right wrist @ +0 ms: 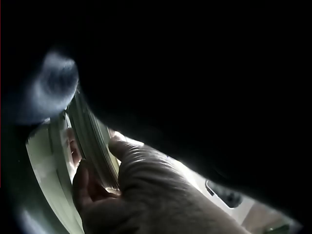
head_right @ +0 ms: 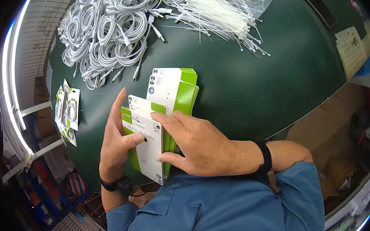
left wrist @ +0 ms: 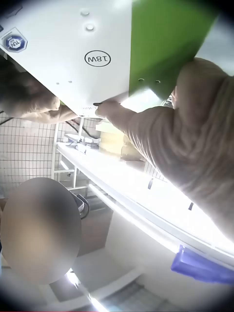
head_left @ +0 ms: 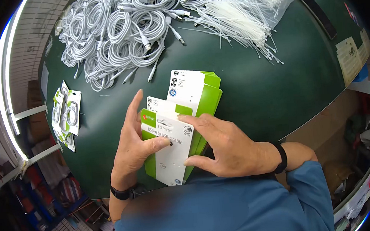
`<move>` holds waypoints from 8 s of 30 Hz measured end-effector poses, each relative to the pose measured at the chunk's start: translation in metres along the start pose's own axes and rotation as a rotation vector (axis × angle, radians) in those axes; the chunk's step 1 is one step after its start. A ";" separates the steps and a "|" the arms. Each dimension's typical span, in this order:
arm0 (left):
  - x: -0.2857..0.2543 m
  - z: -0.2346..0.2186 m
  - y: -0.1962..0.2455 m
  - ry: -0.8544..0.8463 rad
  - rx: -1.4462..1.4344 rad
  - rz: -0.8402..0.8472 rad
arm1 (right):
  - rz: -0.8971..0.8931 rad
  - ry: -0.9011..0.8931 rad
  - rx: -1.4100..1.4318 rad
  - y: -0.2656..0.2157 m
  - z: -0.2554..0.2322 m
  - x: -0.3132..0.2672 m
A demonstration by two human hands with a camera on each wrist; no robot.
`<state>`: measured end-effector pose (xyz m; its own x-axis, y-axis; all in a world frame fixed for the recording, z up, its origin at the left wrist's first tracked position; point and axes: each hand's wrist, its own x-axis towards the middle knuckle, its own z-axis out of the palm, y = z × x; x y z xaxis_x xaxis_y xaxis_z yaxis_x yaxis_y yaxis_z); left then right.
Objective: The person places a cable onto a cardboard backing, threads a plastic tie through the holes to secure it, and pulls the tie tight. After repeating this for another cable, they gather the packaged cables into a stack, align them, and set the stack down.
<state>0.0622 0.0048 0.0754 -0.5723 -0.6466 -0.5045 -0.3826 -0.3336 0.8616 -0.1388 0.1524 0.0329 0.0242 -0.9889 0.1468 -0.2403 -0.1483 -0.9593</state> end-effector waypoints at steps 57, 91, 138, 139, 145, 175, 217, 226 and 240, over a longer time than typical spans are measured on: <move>-0.056 -0.109 -0.064 0.117 -0.720 0.477 | 0.209 0.070 0.481 -0.006 -0.030 -0.003; -0.005 0.019 0.018 -0.072 -0.338 0.578 | 0.000 0.289 0.393 -0.001 -0.008 0.000; -0.040 0.038 -0.036 -0.130 -0.218 0.421 | 0.130 0.089 0.701 0.038 -0.003 -0.062; -0.042 0.040 -0.037 -0.115 -0.217 0.422 | 0.132 0.091 0.704 0.039 -0.002 -0.063; -0.053 0.041 -0.021 -0.137 -0.108 0.481 | 0.122 0.048 0.669 0.047 -0.005 -0.070; -0.050 0.025 -0.031 0.341 0.114 0.744 | 0.278 0.080 0.456 0.029 0.004 -0.058; -0.070 0.035 -0.037 0.223 -0.128 0.412 | 0.196 0.029 0.452 0.019 0.009 -0.048; -0.077 0.019 -0.039 0.119 -0.257 0.282 | 0.123 0.025 0.415 0.022 0.007 -0.049; -0.093 -0.049 -0.067 0.126 -0.550 0.369 | 0.250 0.196 0.477 0.017 0.006 -0.044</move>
<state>0.1767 0.0541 0.0672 -0.4929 -0.8491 -0.1902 0.2653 -0.3548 0.8965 -0.1377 0.1929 0.0090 -0.1681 -0.9806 -0.1004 0.2503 0.0560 -0.9665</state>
